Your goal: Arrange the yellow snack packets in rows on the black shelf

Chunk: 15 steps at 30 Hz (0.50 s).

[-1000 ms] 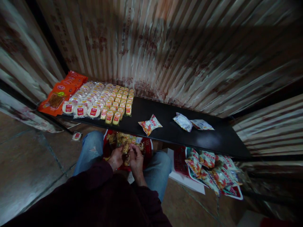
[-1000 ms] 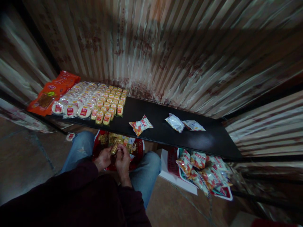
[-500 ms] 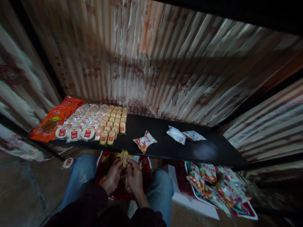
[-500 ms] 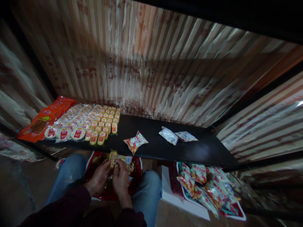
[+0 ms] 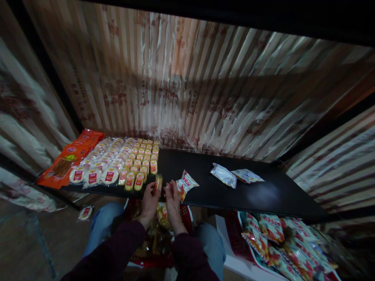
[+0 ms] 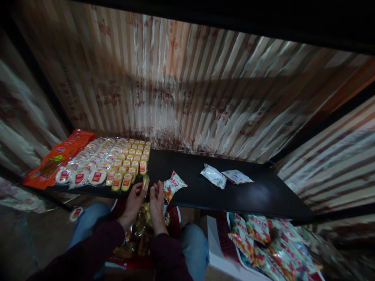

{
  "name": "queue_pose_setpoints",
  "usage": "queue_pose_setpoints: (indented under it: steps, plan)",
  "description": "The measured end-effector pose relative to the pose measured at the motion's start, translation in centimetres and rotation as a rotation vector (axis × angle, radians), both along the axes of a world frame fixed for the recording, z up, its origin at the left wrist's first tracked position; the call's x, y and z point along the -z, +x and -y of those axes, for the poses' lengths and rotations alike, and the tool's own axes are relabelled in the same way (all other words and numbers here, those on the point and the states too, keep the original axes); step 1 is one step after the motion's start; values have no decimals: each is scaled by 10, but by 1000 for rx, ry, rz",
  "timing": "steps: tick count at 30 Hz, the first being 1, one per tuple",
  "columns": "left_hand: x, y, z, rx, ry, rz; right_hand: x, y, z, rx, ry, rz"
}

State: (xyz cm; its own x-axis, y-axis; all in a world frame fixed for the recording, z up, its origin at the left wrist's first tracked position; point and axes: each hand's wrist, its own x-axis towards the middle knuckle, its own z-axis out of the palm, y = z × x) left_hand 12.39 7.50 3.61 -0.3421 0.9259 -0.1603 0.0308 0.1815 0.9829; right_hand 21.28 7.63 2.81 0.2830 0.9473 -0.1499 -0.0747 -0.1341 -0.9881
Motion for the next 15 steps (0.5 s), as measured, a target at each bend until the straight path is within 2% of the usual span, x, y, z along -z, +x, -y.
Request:
queue_pose_setpoints:
  steps: [3,6,10,15]
  plan:
    - [12,7,0,4,-10,-23,8,13,-1,56,33,61]
    - [17,12,1,-48,-32,-57,10,19,2,70,71,157]
    - [13,13,0,-75,12,-62,4,10,3,-8,92,239]
    - [2,7,-4,-68,84,-75,-2,-12,-8,-130,135,202]
